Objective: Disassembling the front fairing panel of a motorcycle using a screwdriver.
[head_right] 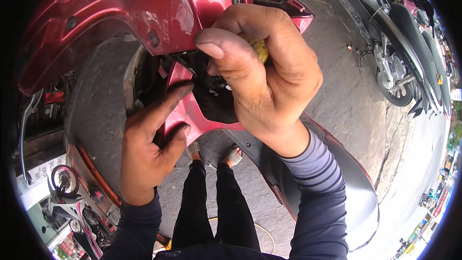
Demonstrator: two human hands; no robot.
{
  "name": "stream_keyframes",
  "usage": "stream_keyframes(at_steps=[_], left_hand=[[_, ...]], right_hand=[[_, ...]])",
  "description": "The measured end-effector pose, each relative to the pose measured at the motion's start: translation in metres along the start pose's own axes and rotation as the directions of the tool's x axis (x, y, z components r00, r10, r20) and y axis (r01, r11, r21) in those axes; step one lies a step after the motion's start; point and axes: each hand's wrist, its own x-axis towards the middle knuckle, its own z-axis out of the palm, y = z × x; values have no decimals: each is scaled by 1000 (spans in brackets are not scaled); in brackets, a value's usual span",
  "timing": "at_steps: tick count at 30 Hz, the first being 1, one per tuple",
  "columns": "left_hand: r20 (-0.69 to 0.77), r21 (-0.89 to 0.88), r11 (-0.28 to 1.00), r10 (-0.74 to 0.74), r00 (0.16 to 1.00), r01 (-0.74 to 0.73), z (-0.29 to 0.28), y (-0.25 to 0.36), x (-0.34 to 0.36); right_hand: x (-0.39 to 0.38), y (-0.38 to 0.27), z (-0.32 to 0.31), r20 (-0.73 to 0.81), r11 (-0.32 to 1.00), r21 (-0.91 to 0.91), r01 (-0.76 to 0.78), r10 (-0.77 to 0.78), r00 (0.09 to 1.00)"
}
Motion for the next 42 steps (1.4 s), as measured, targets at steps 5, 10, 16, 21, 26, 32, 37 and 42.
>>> stream_keyframes(at_steps=[5, 10, 16, 21, 26, 32, 37, 42], left_hand=[[-14, -7, 1000, 5, 1000, -5, -3, 1, -1], [-4, 7, 1000, 2, 1000, -2, -1, 1, 0], [10, -13, 999, -29, 1000, 30, 1, 2, 2], [16, 23, 998, -52, 998, 52, -2, 0, -1], [30, 46, 999, -19, 999, 18, -2, 1, 1], [20, 17, 1000, -3, 1000, 2, 1, 0, 3], [18, -5, 1000, 4, 1000, -4, -2, -2, 0], [12, -35, 999, -40, 999, 40, -4, -4, -3]], right_hand=[[21, -3, -28, 384, 863, 351, -362, 220, 897], [36, 6, -31, 668, 639, 487, -595, 167, 726], [20, -12, -24, 396, 994, -2, -110, 102, 913], [26, -60, -17, 382, 635, -762, 127, 281, 880], [42, -44, -30, 453, 605, -781, 154, 380, 807], [67, -52, -48, 670, 794, -595, 124, 405, 622], [68, -47, -49, 672, 785, -600, 154, 390, 630], [68, -47, -38, 512, 730, -684, -1, 481, 712]])
